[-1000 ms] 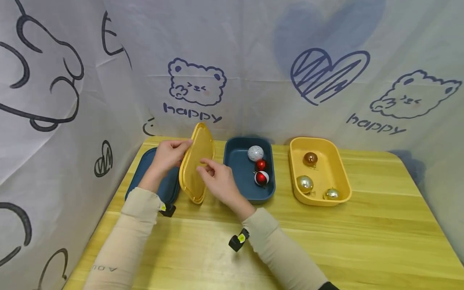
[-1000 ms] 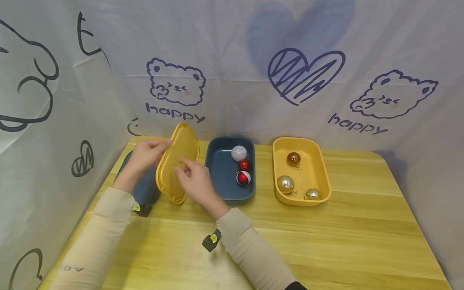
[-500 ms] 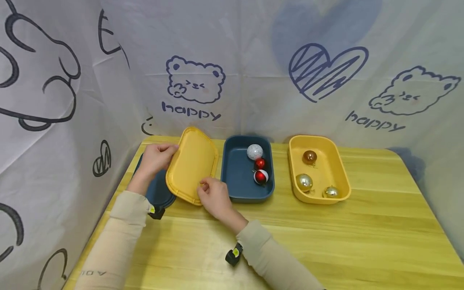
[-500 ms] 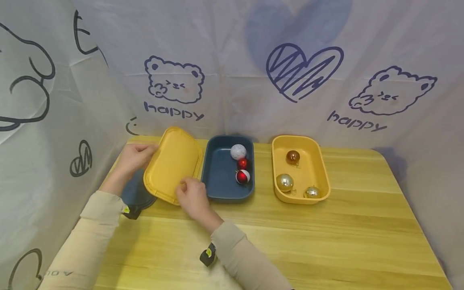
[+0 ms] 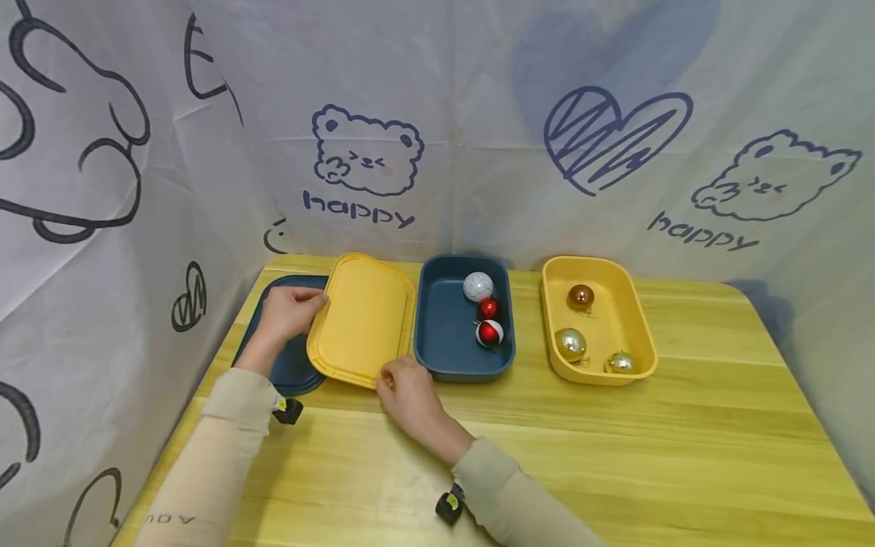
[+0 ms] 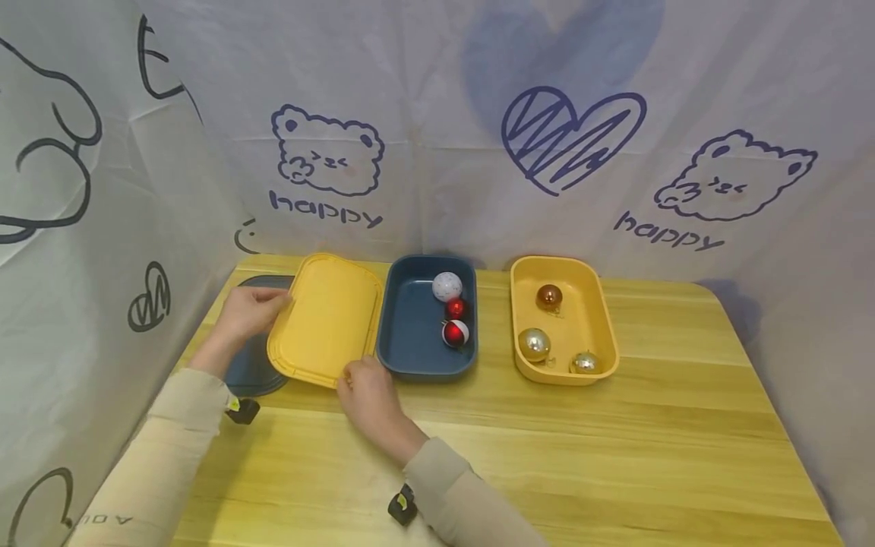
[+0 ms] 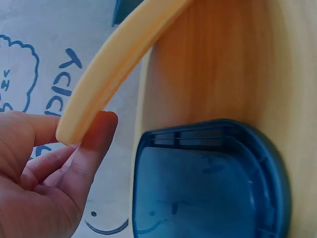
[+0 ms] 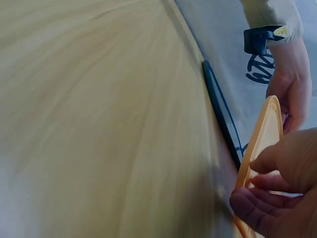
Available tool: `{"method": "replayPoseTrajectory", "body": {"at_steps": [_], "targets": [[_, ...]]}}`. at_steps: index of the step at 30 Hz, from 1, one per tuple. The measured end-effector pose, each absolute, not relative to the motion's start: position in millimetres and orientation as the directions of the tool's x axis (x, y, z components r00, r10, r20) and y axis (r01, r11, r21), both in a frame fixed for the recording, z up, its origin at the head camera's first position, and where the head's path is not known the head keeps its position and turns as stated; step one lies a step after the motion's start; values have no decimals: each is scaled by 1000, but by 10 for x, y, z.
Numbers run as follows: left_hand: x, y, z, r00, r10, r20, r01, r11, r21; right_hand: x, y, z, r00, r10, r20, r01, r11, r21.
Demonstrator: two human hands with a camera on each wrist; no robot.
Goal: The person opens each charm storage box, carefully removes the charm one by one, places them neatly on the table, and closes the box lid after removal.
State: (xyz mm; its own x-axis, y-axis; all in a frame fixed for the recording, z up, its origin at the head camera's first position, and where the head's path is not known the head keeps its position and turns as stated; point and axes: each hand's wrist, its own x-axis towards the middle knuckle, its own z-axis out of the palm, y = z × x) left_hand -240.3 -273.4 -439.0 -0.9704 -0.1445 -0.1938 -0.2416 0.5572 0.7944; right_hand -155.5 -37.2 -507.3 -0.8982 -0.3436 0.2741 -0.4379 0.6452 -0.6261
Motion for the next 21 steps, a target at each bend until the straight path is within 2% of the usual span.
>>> {"method": "replayPoseTrajectory", "body": {"at_steps": [9, 21], "targets": [[-2341, -2734, -4600, -976, -158, -151, -219, 690, 690, -1536, -176, -5113, -823, -475, 312, -562, 597, -573], [-2274, -2688, -4763, -988, -115, -101, -153, 761, 630, -1531, -107, -5133, -820, -500, 278, -565, 633, -529]]}}
